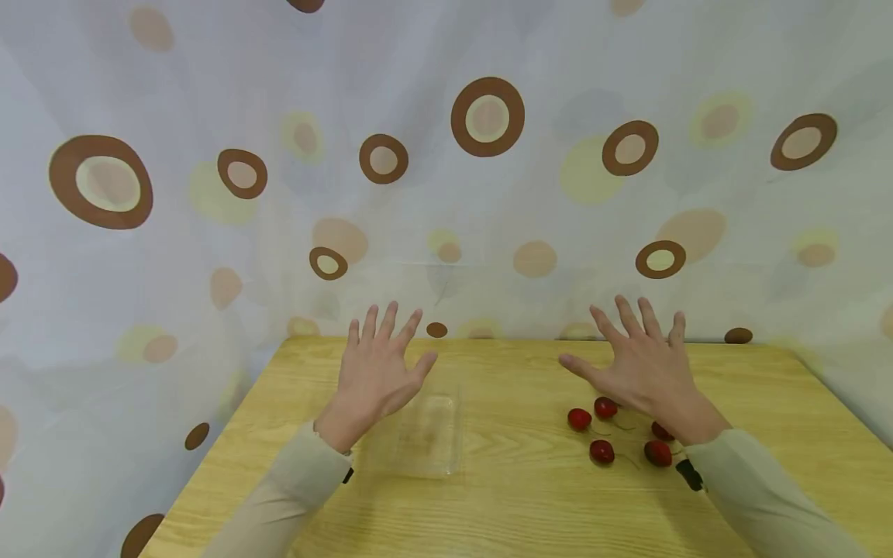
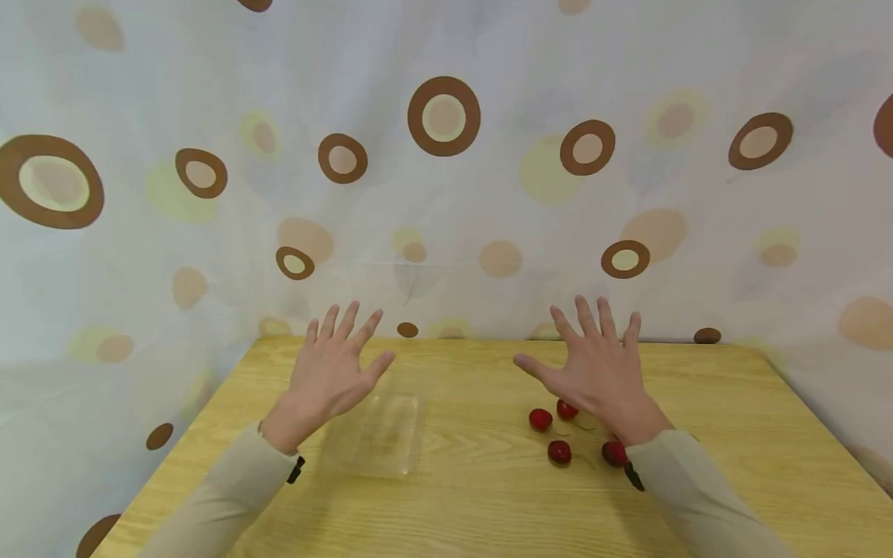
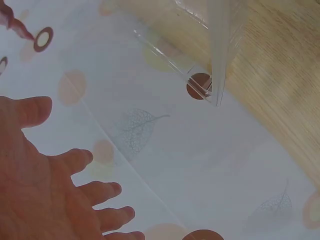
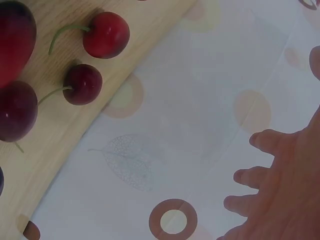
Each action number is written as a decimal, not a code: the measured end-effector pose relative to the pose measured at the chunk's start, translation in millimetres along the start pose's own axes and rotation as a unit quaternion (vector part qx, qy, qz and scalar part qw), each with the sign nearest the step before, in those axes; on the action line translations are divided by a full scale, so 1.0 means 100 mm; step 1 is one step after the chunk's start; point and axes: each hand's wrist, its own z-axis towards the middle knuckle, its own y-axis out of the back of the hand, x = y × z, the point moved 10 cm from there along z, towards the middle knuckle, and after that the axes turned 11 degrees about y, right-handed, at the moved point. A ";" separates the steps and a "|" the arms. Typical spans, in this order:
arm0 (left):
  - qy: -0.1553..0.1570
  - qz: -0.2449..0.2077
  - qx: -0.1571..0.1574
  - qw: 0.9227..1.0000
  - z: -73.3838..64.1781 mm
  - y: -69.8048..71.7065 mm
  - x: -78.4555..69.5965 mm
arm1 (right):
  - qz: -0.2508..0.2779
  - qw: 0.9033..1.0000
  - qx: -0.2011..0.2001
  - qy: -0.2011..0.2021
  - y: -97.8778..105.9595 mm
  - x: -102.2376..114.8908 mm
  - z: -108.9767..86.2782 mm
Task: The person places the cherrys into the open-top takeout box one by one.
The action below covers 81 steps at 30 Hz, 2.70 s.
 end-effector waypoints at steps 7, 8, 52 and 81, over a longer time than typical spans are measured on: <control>-0.004 -0.015 -0.006 1.000 -0.13 -0.01 0.00 | 0.002 1.000 -0.010 0.008 0.05 0.06 -0.07; -0.005 -0.015 -0.008 1.000 -0.15 -0.01 -0.01 | 0.003 1.000 -0.012 0.010 0.06 0.07 -0.08; -0.039 -0.111 -0.034 0.992 -0.73 0.08 0.14 | 0.098 0.991 -0.078 0.051 0.25 -0.01 -0.80; 0.019 -0.381 0.228 0.896 -0.98 -0.71 0.49 | 0.271 0.961 0.051 -0.003 -0.42 -1.49 -1.62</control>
